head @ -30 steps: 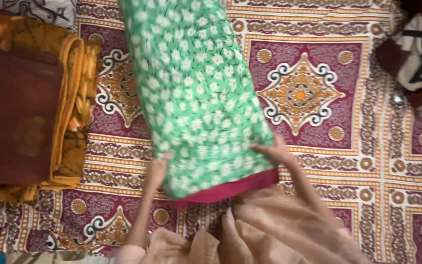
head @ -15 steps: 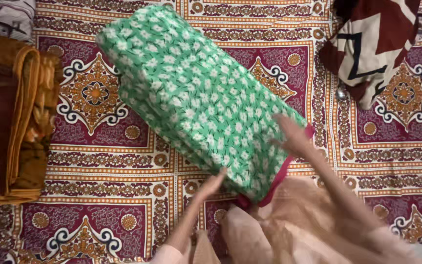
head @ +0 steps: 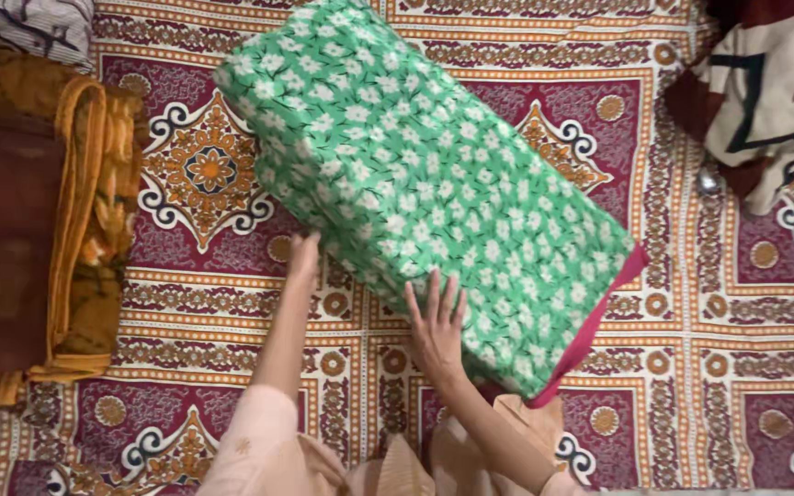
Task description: The person folds a green floral patterned cloth and places it on a stack. They then pick up a brown and white patterned cloth, unfold it, and fold it neatly on the floor.
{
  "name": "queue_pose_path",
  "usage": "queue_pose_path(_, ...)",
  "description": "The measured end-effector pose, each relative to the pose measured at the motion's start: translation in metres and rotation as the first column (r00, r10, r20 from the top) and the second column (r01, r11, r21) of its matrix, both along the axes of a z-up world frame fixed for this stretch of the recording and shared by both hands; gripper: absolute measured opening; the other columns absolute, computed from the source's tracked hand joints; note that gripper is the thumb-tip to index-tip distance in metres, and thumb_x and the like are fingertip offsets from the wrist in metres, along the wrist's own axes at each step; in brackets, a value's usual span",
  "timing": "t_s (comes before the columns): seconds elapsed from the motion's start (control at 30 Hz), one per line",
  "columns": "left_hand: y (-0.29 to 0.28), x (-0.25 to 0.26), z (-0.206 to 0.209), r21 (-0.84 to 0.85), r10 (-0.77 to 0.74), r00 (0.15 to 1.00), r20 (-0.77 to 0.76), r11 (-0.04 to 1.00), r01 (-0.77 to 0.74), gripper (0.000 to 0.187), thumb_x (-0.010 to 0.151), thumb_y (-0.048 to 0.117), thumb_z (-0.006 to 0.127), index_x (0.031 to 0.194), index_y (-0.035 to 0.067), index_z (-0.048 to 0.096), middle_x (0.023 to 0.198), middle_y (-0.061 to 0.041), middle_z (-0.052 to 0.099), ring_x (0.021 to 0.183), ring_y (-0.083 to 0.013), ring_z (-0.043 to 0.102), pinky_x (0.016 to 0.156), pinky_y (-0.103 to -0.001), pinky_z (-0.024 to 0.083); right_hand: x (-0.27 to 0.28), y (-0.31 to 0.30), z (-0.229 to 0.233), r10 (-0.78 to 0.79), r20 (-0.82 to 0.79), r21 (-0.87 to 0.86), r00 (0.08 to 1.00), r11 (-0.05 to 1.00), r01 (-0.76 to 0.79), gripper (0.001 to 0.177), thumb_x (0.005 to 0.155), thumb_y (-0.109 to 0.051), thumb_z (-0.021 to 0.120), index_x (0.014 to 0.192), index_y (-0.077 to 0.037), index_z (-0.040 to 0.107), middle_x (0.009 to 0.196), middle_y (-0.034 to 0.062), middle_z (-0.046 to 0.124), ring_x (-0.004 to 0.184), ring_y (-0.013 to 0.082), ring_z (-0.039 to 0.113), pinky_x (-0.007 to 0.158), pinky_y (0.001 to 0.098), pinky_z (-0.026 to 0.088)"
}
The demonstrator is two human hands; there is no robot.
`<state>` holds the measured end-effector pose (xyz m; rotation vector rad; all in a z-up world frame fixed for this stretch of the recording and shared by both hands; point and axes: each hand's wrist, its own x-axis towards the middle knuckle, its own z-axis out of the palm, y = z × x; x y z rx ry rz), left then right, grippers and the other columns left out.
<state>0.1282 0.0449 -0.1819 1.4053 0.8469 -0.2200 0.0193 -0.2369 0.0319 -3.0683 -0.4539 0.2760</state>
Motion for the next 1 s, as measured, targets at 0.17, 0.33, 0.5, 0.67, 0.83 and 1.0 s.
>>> queue_pose_path(0.17,0.011,0.013,-0.017,-0.223,0.208,0.975,-0.08,0.949,-0.221,0.057,0.091,0.012,0.065,0.143,0.003,0.045,0.143,-0.013,0.056,0.13,-0.028,0.054,0.108,-0.047,0.044,0.003,-0.011,-0.032,0.085,0.169,-0.073,0.982,0.995,-0.073,0.085,0.083,-0.006,0.061,0.16,-0.021,0.03,0.165,0.0281,0.019,0.145,0.0494,0.032,0.114,0.0593,0.031)
queue_pose_path(0.33,0.004,0.015,-0.01,-0.512,0.352,0.936,0.002,0.805,-0.301,0.049,0.09,0.009,0.069,0.137,-0.001,0.057,0.131,-0.014,0.066,0.12,-0.0316,0.062,0.102,-0.049,0.052,0.006,-0.055,-0.041,0.175,0.155,-0.044,0.972,0.985,-0.17,0.088,0.087,-0.004,0.061,0.166,-0.018,0.024,0.172,0.0164,0.016,0.142,0.0411,0.039,0.108,0.0526,0.038)
queue_pose_path(0.5,-0.042,-0.016,0.055,-0.398,-0.007,0.999,-0.045,0.917,-0.011,0.054,0.084,0.008,0.068,0.136,0.012,0.053,0.132,-0.008,0.065,0.121,-0.0251,0.062,0.101,-0.044,0.052,0.028,-0.156,-0.029,0.158,-0.28,-0.22,0.947,0.95,-0.223,0.108,0.072,0.0,0.061,0.165,-0.021,0.01,0.169,0.0063,0.006,0.15,0.0396,0.028,0.119,0.0536,0.029)
queue_pose_path(0.67,-0.09,-0.078,0.097,-0.04,-0.55,0.835,-0.025,0.835,0.549,0.066,0.095,0.026,0.072,0.153,0.009,0.046,0.152,-0.017,0.049,0.129,-0.0272,0.051,0.109,-0.048,0.043,0.052,-0.228,-0.014,0.195,0.015,-0.27,0.981,0.945,-0.183,0.092,0.083,0.006,0.063,0.161,-0.018,0.02,0.173,0.0087,0.015,0.152,0.0368,0.027,0.125,0.0568,0.024)
queue_pose_path(0.83,-0.087,-0.085,0.072,0.293,-0.215,0.966,0.145,0.942,0.166,0.086,0.08,0.025,0.078,0.152,0.007,0.035,0.149,-0.024,0.043,0.132,-0.0347,0.053,0.113,-0.052,0.049,0.03,-0.163,-0.014,-0.029,-0.354,-0.447,0.935,0.883,-0.142,0.093,0.086,0.01,0.06,0.164,-0.024,0.024,0.171,0.0101,0.016,0.155,0.0279,0.026,0.126,0.0526,0.025)
queue_pose_path(1.0,-0.079,-0.055,0.051,0.566,0.013,0.995,0.095,0.822,-0.065,0.119,0.074,0.021,0.095,0.155,-0.006,0.012,0.147,-0.036,0.02,0.136,-0.0504,0.029,0.112,-0.062,0.029,0.019,-0.05,-0.025,0.373,-0.353,-0.071,0.858,0.904,-0.422,0.102,0.082,0.01,0.059,0.166,-0.013,0.006,0.171,0.016,0.006,0.156,0.0336,0.012,0.127,0.0508,0.009)
